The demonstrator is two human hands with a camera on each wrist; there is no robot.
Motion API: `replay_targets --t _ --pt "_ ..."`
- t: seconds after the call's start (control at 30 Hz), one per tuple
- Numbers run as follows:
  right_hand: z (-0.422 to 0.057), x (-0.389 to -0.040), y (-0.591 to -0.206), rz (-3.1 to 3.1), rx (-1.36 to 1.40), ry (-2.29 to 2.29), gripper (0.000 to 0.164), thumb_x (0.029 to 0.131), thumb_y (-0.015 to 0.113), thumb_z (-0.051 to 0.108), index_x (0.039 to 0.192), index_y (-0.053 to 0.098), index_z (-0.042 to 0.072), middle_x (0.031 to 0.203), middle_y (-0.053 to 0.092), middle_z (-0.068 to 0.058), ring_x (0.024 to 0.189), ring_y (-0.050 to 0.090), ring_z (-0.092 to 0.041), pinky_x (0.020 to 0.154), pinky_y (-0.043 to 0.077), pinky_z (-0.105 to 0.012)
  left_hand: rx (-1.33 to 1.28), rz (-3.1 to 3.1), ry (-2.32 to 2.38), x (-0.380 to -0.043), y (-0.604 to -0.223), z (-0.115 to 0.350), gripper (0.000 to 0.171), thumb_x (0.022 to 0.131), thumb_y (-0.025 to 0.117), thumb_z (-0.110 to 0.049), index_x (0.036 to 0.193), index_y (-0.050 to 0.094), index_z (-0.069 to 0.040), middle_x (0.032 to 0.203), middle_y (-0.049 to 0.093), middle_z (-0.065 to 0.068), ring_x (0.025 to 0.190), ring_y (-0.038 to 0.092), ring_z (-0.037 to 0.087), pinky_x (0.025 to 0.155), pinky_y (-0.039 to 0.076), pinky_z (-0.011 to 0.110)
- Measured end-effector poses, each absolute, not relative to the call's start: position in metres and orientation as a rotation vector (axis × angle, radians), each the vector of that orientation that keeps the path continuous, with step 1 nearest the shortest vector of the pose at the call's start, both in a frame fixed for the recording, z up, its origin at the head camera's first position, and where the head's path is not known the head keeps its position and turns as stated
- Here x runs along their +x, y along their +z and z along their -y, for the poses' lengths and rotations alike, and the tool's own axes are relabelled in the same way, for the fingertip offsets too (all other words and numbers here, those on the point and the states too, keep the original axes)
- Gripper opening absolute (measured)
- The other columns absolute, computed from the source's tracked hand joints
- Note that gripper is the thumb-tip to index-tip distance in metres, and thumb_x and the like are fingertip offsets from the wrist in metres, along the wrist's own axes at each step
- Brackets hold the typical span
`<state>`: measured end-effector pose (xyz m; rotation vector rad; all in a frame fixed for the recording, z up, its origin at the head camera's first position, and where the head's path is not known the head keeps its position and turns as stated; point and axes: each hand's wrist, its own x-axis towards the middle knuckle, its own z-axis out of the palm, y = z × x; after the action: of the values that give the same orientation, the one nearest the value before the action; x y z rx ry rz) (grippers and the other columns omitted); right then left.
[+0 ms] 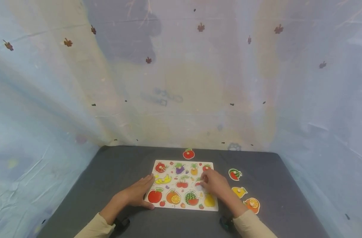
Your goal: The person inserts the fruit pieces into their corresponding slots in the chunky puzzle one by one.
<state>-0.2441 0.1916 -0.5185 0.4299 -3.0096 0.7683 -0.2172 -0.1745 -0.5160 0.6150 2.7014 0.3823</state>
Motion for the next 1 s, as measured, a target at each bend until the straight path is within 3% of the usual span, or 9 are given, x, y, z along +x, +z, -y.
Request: replay_targets --t 0.4,0.77,1.0 --pt "-0.185 -0.260 -0.508 2.945 0.542 0.836 0.010 0.096 0.082 0.016 0.103 0.075 0.014 0.088 0.059 0.007 0.072 0.050 -0.013 0.063 0.046 -0.030 0.604 -2.699 0.376 -0.217 -0.515 0.174 0.123 0.079 0.094 -0.053 0.166 0.030 0.005 0.175 0.026 0.021 0.163 0.024 0.036 0.133 0.022 0.051" --pt "-0.178 -0.284 -0.503 2.825 0.705 0.879 0.014 0.098 0.080 0.012 0.111 0.076 0.007 0.094 0.061 0.003 0.073 0.049 -0.011 0.060 0.045 -0.027 0.608 -2.695 0.384 -0.218 -0.517 0.174 0.123 0.079 0.094 -0.053 0.166 0.030 0.005 0.175 0.027 0.020 0.163 0.024 0.036 0.133 0.022 0.051" --pt "-0.177 -0.305 -0.505 2.744 0.783 0.871 0.014 0.098 0.079 0.008 0.111 0.076 0.004 0.096 0.063 -0.002 0.082 0.056 -0.014 0.070 0.052 -0.031 0.614 -2.695 0.387 -0.218 -0.517 0.174 0.122 0.080 0.094 -0.053 0.166 0.030 0.005 0.175 0.027 0.020 0.163 0.024 0.036 0.132 0.022 0.052"
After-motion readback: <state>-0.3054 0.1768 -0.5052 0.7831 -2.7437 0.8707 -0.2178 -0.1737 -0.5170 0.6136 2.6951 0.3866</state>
